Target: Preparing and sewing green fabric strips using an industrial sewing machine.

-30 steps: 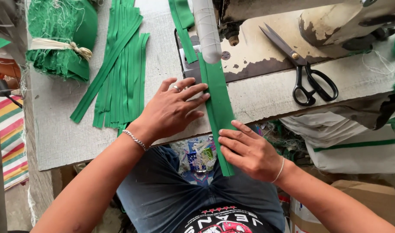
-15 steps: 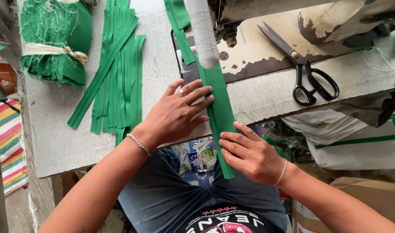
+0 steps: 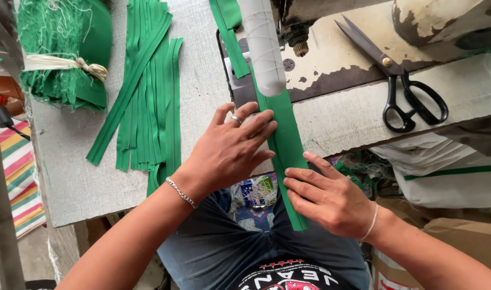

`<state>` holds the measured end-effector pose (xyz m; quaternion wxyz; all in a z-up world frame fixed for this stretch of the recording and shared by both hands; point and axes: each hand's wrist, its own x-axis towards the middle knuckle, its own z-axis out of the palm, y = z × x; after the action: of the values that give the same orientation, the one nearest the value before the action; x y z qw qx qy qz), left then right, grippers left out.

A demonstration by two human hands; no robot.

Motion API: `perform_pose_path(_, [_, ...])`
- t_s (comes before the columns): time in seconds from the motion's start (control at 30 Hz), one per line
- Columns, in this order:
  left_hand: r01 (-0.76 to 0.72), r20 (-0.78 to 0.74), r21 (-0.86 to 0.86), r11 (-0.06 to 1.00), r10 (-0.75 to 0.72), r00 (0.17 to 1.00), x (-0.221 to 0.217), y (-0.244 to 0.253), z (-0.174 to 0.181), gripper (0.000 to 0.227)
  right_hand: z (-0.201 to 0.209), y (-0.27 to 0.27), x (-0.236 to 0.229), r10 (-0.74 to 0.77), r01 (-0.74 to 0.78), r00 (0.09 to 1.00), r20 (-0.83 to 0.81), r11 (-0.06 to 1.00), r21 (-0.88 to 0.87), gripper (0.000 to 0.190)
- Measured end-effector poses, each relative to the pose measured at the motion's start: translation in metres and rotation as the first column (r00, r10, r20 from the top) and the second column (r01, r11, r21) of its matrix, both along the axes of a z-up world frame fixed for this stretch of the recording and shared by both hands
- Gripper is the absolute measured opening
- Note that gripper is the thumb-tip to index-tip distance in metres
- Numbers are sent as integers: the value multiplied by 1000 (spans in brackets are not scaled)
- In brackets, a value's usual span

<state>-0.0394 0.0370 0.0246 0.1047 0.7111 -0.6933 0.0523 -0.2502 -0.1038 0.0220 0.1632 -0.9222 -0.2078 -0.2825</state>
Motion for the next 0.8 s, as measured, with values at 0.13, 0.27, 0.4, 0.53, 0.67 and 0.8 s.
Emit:
perform_pose_path(0.13, [14, 2, -3, 1000, -14, 1000, 7, -9, -1, 46, -3, -6, 9, 4, -4, 1000, -4, 1000, 4, 20])
perform_pose_path(0.27, [-4, -23, 94, 996, 7, 1000, 4, -10, 17, 51, 3, -9, 16, 14, -14, 1000, 12, 1000, -17, 19])
perform_pose_path(0.4, [0, -43, 138, 990, 6, 999, -5, -1, 21, 51, 1, -11, 7, 15, -16, 1000, -25, 1000, -15, 20])
perform_pose_path(0.53, [-8, -17, 134, 991, 10, 1000, 1, -10, 24, 50, -5, -16, 17, 15, -15, 1000, -9, 1000, -6, 21])
perform_pose_path(0.67, [-47, 3, 114, 992, 47, 999, 13, -18, 24, 51, -8, -27, 43, 10, -10, 999, 34, 1000, 6, 22])
perform_pose_path(0.8, [-69, -7, 104, 992, 70, 998, 15, -21, 18, 48, -14, -35, 56, -14, 14, 999, 32, 1000, 6, 20])
